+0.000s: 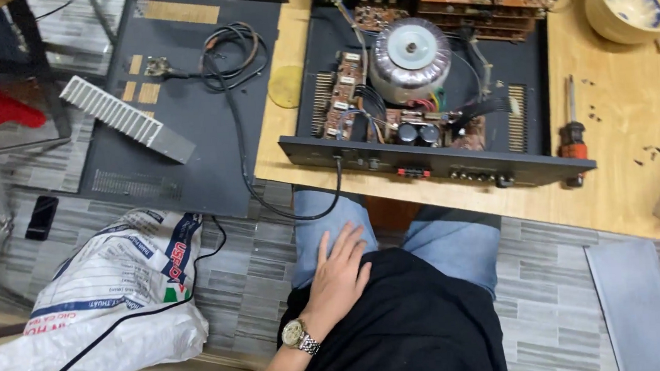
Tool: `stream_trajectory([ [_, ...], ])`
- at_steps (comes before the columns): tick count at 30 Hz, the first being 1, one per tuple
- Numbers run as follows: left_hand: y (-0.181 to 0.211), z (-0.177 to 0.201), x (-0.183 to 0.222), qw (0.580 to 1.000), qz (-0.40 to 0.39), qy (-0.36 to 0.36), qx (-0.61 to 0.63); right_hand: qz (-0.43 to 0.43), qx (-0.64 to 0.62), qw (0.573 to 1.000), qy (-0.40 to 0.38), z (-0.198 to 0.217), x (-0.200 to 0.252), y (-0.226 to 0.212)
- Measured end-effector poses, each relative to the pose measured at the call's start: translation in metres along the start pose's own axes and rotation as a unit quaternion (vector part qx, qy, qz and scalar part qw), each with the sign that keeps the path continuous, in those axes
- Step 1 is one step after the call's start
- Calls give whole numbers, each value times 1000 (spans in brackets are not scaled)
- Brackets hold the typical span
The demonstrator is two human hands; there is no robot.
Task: Cleaning a circuit board and reinstalling it into an amplifier chassis using a screwdriver.
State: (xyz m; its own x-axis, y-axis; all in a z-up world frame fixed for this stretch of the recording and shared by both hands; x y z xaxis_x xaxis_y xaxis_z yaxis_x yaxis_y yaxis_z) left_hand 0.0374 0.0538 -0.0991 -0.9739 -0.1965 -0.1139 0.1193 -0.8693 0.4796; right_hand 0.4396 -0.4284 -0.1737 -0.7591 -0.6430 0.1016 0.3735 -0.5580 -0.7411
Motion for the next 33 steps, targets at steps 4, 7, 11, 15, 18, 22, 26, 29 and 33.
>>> stream_trajectory([
  [4, -10, 1, -1, 996, 11, 8, 87, -43, -26, 991, -123, -166, 0, -221],
  [7, -15, -2, 2, 995, 10, 22, 92, 33, 53, 991, -120, -265, -29, -213],
  [11, -20, -6, 4, 995, 20, 14, 98, 28, 195, 979, -50, -296, -35, -224],
  [15, -21, -1, 6, 994, 48, 20, 94, 49, 62, 997, 7, -290, -35, -217],
  [18, -23, -2, 9, 993, 72, 20, 91, 52, 64, 996, 15, -288, -35, -227],
  [22, -28, -5, 13, 992, 95, 44, 67, 15, 55, 998, -8, -289, -37, -238],
  [26, -32, -8, 15, 991, 111, 49, 62, 14, 42, 999, -8, -289, -37, -233],
  [29, -33, -6, 15, 989, 121, 59, 59, 13, 49, 999, -14, -290, -39, -233],
  [33, -32, -3, 16, 989, 123, 66, 55, 42, 80, 996, 9, -289, -39, -234],
])
Point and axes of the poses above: each hand's wrist, its own x-axis away from the middle knuckle, its own z-axis out of the back of the hand, y = z × x, the point moved 6 cm from there along -x, towards the middle knuckle, and after that the axes turned 13 degrees about -y, right-handed, at the moved point
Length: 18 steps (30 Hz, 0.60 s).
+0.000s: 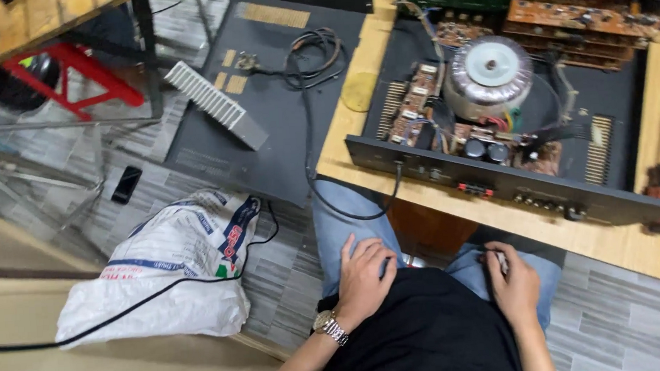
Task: Cleaning a circuit board and reinstalling it into an amplifier chassis using a screwdriver.
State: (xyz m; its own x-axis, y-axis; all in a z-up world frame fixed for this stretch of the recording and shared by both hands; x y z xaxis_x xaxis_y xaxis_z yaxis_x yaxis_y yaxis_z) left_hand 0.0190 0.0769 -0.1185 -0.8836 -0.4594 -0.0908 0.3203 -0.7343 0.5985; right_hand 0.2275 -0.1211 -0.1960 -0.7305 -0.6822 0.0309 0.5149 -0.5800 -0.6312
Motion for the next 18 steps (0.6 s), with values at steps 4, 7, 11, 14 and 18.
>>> stream_trajectory([
  [4, 1, 3, 1, 1000, 5, -15, 17, -11, 9, 1000, 0, -2, 1, 4],
  [7, 4, 7, 1, 1000, -6, 3, 17, -13, 16, 1000, 1, 1, 2, 1],
  [11, 3, 7, 1, 1000, -2, 0, 17, -7, 29, 1000, 2, -1, 1, 1],
  [14, -3, -1, 2, 999, 5, -30, 26, -10, 17, 1000, 18, 0, 1, -4],
  [18, 7, 2, 0, 998, -36, 33, -40, -10, -59, 998, 8, 12, 6, -17],
])
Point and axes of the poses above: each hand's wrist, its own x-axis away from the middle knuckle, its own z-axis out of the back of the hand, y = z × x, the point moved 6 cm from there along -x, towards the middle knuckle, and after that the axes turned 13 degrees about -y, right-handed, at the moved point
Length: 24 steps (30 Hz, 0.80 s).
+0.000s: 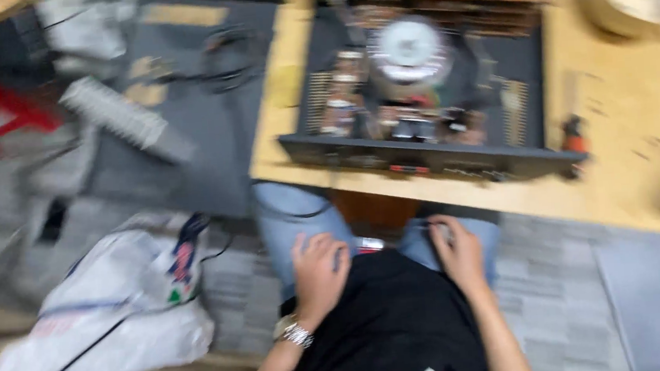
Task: Cleaning a circuit board and reinstalling it into an amplifier chassis using a screwdriver.
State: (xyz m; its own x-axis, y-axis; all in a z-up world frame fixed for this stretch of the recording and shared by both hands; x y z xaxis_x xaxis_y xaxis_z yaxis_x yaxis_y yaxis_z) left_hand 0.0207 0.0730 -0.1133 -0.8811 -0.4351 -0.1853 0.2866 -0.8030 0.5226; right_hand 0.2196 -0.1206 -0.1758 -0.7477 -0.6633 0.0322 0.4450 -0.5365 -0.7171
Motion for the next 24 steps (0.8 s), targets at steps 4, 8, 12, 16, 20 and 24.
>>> stream_trajectory([
  [4, 4, -2, 0, 999, 16, -8, -37, -15, -113, 993, -21, 18, 14, -6],
  [8, 9, -1, -2, 999, 11, -10, -33, -9, -100, 995, 10, 100, 36, -15],
  [12, 7, -4, -2, 998, 18, -21, -51, 18, -30, 987, 160, 193, 28, 11],
  [16, 5, -5, -2, 998, 27, -28, -48, 36, 98, 966, 236, 243, -15, 25],
  [20, 7, -4, -3, 998, 29, -30, -47, 63, 196, 955, 214, 229, -56, 56],
  [24, 4, -6, -2, 998, 36, -35, -50, 72, 187, 951, 236, 207, -49, 39],
])
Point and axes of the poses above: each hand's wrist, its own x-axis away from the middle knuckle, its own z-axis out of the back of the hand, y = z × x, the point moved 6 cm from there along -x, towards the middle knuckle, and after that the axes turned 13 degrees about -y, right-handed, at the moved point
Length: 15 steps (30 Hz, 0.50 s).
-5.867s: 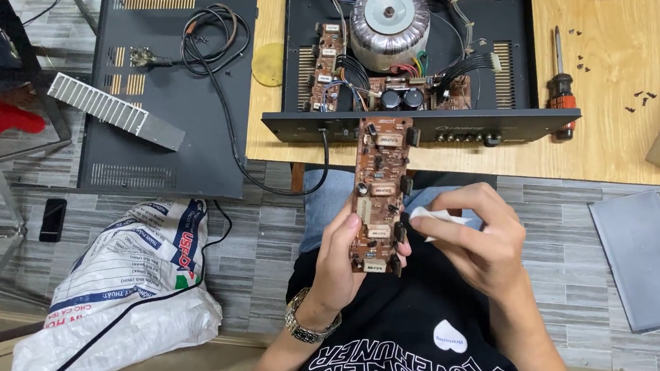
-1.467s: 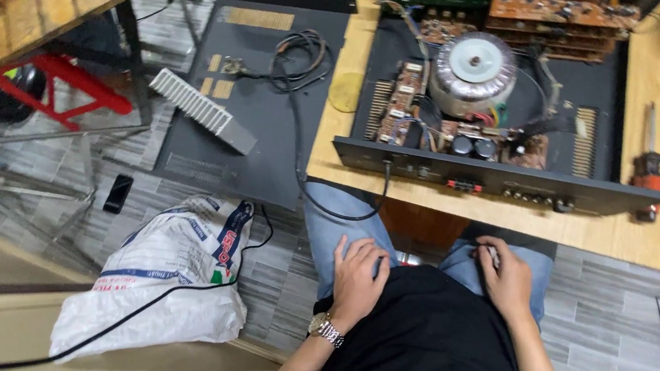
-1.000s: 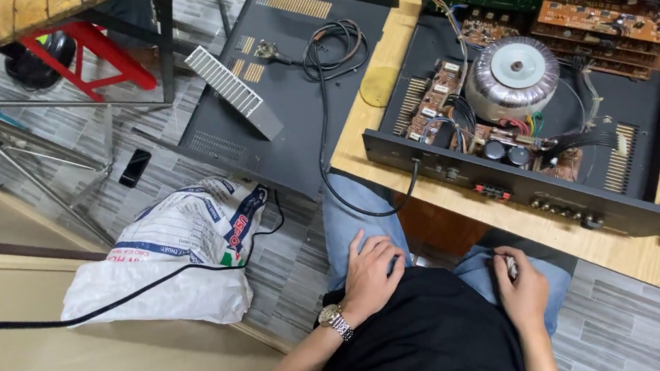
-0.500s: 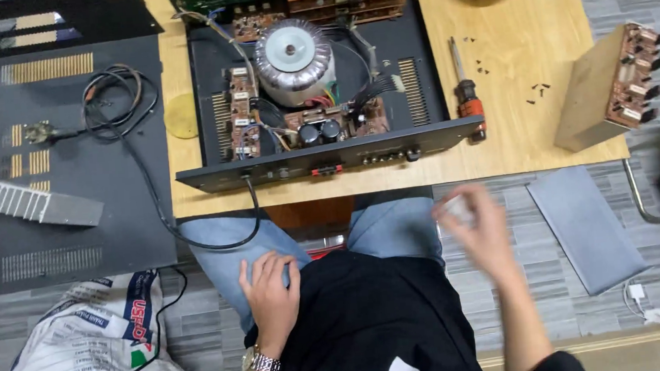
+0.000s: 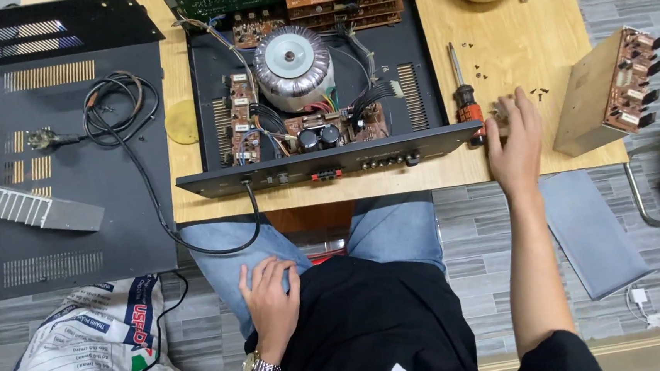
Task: Cleaning a circuit board and reinstalling it into an amplifier chassis using a screwdriver.
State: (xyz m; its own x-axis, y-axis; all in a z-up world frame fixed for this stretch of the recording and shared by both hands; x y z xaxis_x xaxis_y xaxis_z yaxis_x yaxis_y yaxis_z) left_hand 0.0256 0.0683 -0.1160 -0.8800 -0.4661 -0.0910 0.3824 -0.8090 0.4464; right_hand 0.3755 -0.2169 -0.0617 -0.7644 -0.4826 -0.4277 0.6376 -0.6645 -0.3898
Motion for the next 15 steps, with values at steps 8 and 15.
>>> stream_trajectory([
  [8, 15, 18, 0, 999, -53, -10, 6, 15, -12, 999, 33, 1, 8, 8],
  [15, 28, 186, -15, 952, -185, -166, 178, 32, -208, 974, -85, -150, 29, 243],
])
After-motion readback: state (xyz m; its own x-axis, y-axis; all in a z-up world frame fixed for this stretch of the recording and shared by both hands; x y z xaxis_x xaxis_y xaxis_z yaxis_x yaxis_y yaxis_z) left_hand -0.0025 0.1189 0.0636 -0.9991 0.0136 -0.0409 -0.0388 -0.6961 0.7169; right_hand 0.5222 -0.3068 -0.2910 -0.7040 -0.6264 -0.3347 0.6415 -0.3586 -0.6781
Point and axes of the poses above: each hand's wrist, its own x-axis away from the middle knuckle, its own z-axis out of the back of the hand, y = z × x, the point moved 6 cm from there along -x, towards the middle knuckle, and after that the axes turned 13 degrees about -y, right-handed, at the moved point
